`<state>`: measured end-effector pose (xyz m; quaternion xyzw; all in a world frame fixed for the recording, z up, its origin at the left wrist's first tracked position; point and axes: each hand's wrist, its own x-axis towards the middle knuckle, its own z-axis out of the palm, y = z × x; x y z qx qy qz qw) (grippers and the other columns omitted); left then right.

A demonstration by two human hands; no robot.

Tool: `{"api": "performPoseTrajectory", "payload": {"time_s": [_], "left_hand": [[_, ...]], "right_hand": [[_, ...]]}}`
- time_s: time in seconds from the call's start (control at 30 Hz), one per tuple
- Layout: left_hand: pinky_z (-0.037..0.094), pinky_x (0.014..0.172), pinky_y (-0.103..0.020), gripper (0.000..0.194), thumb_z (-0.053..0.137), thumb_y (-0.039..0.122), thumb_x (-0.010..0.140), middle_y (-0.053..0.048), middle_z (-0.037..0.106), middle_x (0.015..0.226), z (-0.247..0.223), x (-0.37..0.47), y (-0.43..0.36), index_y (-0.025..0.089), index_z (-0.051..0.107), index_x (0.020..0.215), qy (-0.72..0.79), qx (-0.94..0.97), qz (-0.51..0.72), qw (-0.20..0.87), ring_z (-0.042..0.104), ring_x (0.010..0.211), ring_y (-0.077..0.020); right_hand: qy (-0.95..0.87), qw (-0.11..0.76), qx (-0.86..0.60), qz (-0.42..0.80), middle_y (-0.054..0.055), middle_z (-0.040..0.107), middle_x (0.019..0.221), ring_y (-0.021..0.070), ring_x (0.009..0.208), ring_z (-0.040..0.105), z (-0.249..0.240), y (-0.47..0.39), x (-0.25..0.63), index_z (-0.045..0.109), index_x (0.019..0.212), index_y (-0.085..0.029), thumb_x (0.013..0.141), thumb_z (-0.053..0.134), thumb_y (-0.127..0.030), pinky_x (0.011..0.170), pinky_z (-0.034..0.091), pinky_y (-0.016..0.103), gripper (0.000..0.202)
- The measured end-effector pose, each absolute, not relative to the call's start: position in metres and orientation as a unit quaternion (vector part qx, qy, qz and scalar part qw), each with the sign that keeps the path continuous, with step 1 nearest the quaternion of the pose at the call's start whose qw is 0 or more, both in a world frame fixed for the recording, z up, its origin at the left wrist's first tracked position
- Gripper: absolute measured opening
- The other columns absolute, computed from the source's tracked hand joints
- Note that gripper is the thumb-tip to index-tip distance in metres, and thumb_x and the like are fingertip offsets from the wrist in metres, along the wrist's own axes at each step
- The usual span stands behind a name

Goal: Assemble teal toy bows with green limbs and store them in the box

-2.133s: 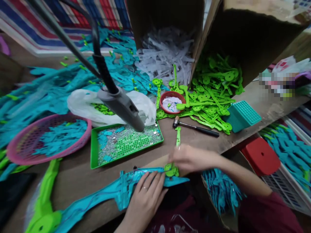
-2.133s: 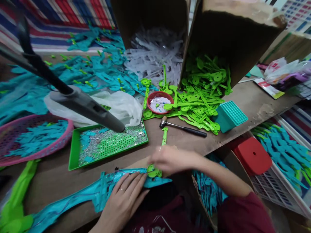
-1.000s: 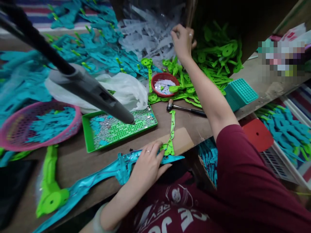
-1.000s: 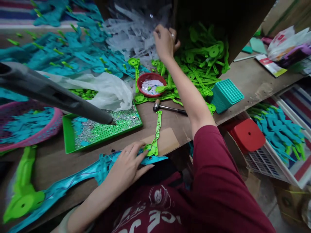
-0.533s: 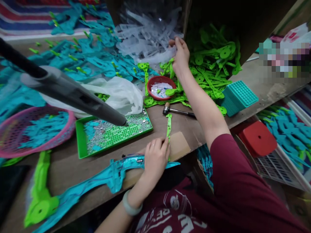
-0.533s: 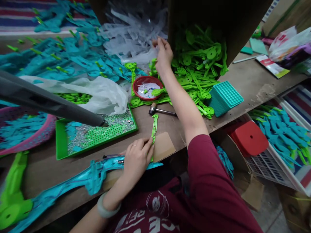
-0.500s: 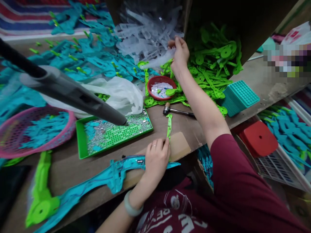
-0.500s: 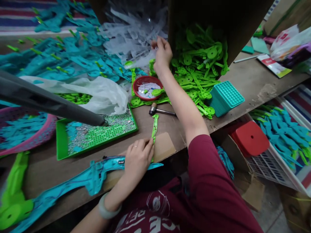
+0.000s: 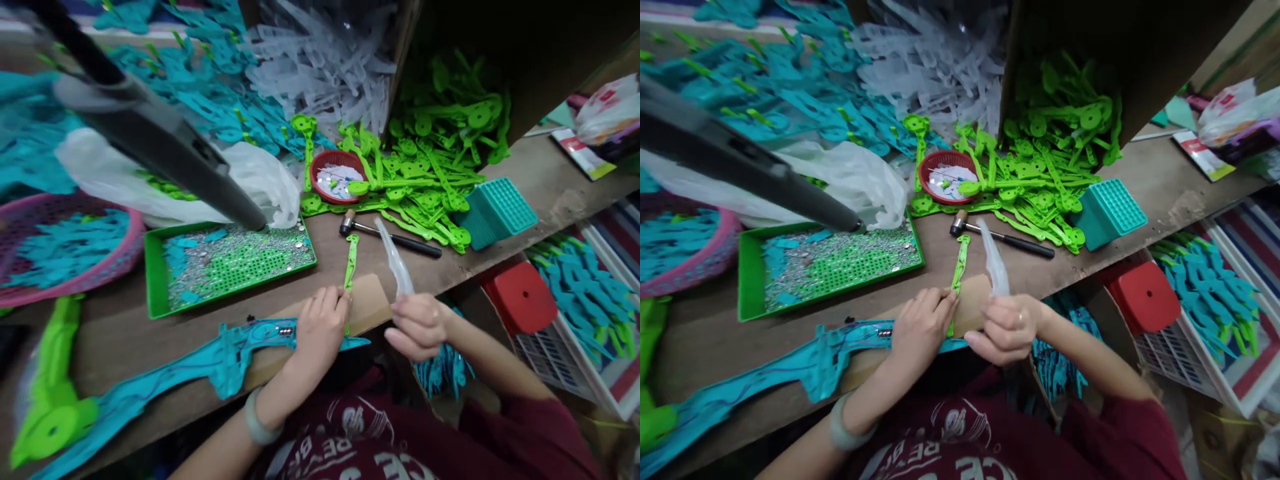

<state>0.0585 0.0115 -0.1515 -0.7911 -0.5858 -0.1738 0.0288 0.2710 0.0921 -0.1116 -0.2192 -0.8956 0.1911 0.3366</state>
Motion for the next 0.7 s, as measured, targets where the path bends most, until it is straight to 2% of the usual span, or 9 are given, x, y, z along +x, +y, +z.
{"api": "performPoseTrajectory", "payload": {"time_s": [0.07, 0.1, 0.17, 0.23, 0.33, 0.47, 0.53, 0.63, 0.7], "left_hand": [[0.041, 0.068, -0.036, 0.015, 0.053, 0.015, 0.099, -0.009, 0.065, 0.089, -0.148, 0.061, 0.009, 0.014, 0.069, 0.099, -0.592, -0.789, -0.161, 0.020, 0.058, 0.083, -0.0242], [0.042, 0.069, -0.036, 0.013, 0.056, 0.017, 0.099, -0.009, 0.064, 0.090, -0.146, 0.062, 0.007, 0.014, 0.068, 0.102, -0.596, -0.788, -0.152, 0.016, 0.058, 0.084, -0.0242], [0.044, 0.071, -0.035, 0.012, 0.061, 0.022, 0.097, -0.008, 0.064, 0.093, -0.144, 0.064, 0.005, 0.015, 0.067, 0.104, -0.604, -0.785, -0.135, 0.008, 0.059, 0.087, -0.0237], [0.046, 0.073, -0.035, 0.014, 0.065, 0.028, 0.096, -0.007, 0.064, 0.097, -0.142, 0.064, 0.005, 0.017, 0.067, 0.104, -0.614, -0.780, -0.120, -0.002, 0.059, 0.091, -0.0234], [0.048, 0.077, -0.036, 0.022, 0.065, 0.034, 0.096, -0.008, 0.064, 0.103, -0.139, 0.062, 0.004, 0.017, 0.066, 0.110, -0.628, -0.770, -0.111, -0.016, 0.059, 0.098, -0.0239], [0.050, 0.087, -0.039, 0.032, 0.064, 0.038, 0.096, -0.011, 0.064, 0.111, -0.133, 0.061, -0.003, 0.014, 0.064, 0.117, -0.620, -0.775, -0.118, -0.033, 0.059, 0.106, -0.0267], [0.048, 0.096, -0.042, 0.044, 0.063, 0.046, 0.096, -0.014, 0.062, 0.121, -0.131, 0.058, -0.008, 0.012, 0.062, 0.123, -0.607, -0.784, -0.129, -0.038, 0.057, 0.115, -0.0294], [0.047, 0.102, -0.046, 0.072, 0.068, 0.065, 0.085, -0.018, 0.059, 0.131, -0.133, 0.047, -0.012, 0.012, 0.057, 0.133, -0.581, -0.799, -0.146, -0.049, 0.054, 0.123, -0.0332], [0.049, 0.099, -0.046, 0.087, 0.072, 0.075, 0.074, -0.017, 0.060, 0.129, -0.135, 0.037, -0.012, 0.014, 0.056, 0.134, -0.567, -0.806, -0.155, -0.062, 0.056, 0.120, -0.0334]], "right_hand": [[-0.941, 0.302, -0.124, 0.088, -0.001, 0.070, 0.092, 0.0149, 0.085, 0.070, -0.129, 0.068, 0.280, 0.070, 0.114, -0.032, 0.099, 0.054, -0.021, 0.075, 0.061, 0.029, 0.025], [-0.944, 0.299, -0.130, 0.036, 0.003, 0.071, 0.100, 0.0180, 0.097, 0.069, -0.138, 0.058, 0.284, 0.065, 0.126, -0.027, 0.097, 0.051, -0.014, 0.083, 0.060, 0.033, 0.035], [-0.926, 0.306, -0.214, -0.053, 0.015, 0.066, 0.117, 0.0272, 0.115, 0.063, -0.155, 0.045, 0.291, 0.048, 0.147, -0.015, 0.099, 0.049, -0.022, 0.092, 0.057, 0.043, 0.049], [-0.883, 0.302, -0.348, -0.090, 0.024, 0.060, 0.125, 0.0357, 0.118, 0.058, -0.167, 0.040, 0.293, 0.038, 0.152, -0.008, 0.100, 0.046, -0.034, 0.092, 0.053, 0.052, 0.058], [-0.848, 0.200, -0.483, -0.086, 0.025, 0.062, 0.109, 0.0394, 0.103, 0.060, -0.172, 0.046, 0.285, 0.047, 0.142, -0.003, 0.099, 0.045, -0.043, 0.081, 0.051, 0.051, 0.058], [-0.815, 0.103, -0.570, 0.034, 0.016, 0.064, 0.102, 0.0318, 0.090, 0.064, -0.167, 0.061, 0.271, 0.053, 0.133, -0.010, 0.094, 0.045, -0.044, 0.066, 0.048, 0.038, 0.053], [-0.796, 0.091, -0.591, 0.095, 0.012, 0.064, 0.097, 0.0276, 0.083, 0.064, -0.161, 0.067, 0.272, 0.059, 0.117, -0.014, 0.087, 0.047, -0.039, 0.066, 0.046, 0.035, 0.040], [-0.764, 0.165, -0.613, 0.114, 0.008, 0.060, 0.079, 0.0262, 0.073, 0.061, -0.147, 0.065, 0.284, 0.055, 0.087, -0.020, 0.081, 0.046, -0.039, 0.065, 0.045, 0.035, 0.021], [-0.699, 0.283, -0.652, 0.080, 0.007, 0.059, 0.076, 0.0270, 0.069, 0.060, -0.138, 0.056, 0.290, 0.052, 0.087, -0.022, 0.083, 0.049, -0.047, 0.063, 0.044, 0.036, 0.025]]}}
